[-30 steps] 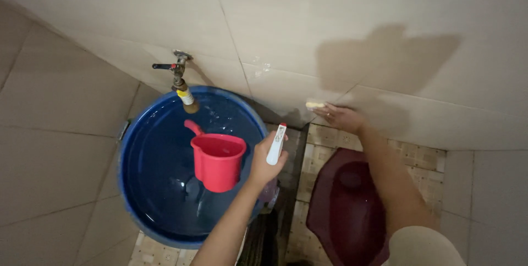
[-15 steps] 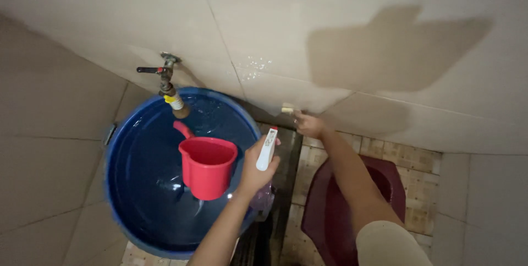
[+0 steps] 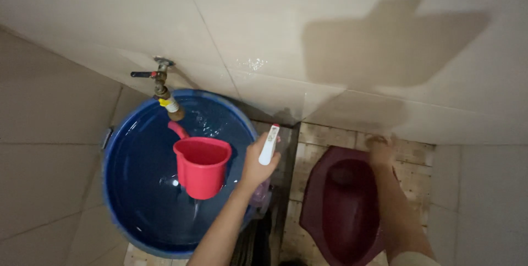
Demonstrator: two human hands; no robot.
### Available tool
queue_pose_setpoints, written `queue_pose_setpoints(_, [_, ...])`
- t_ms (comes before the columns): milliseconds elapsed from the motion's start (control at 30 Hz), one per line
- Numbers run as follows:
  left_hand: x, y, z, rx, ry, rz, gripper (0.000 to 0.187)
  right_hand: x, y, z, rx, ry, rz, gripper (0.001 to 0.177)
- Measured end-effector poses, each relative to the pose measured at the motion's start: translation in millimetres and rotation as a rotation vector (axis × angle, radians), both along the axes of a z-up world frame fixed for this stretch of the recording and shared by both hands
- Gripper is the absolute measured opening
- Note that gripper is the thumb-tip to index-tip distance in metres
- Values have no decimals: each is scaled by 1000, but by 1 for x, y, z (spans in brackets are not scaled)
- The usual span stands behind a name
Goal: Clean bathroom wall tiles and shower fixtures with a sponge and spray bottle.
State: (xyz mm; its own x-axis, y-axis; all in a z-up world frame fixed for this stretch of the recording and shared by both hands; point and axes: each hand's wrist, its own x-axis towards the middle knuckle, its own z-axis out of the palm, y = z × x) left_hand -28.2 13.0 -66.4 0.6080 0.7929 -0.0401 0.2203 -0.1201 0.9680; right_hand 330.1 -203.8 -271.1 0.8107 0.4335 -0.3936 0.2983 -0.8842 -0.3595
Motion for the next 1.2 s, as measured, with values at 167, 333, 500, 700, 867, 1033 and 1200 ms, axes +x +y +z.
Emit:
queue_pose_setpoints(167, [3,-6,-5,79,11,-27,33,12,-66,56,148,-34,-480,26])
queue_pose_setpoints(333, [7,-8,1,135,-23,-93,36,8,25,102,690,319,-759,38])
queue_pose_setpoints(500, [2,-9,4,58,48,-7,35,-55,104,146,1269,671,-969,56])
queue_pose_setpoints(700, [7,-16,11,104,95,-36,36,-69,123,243,1544,663,-1008,79])
queue_pose_setpoints(867, [12,-12,14,61,99,-53,35,21,69,147,1402,954,-1249,85])
queue_pose_setpoints(1033, [8,-8,7,38,21,-69,35,19,47,123,1511,1040,-1447,92])
queue_pose_setpoints(1200, [7,-5,14,78,-14,-78,37,-22,62,226,1513,721,-1011,92])
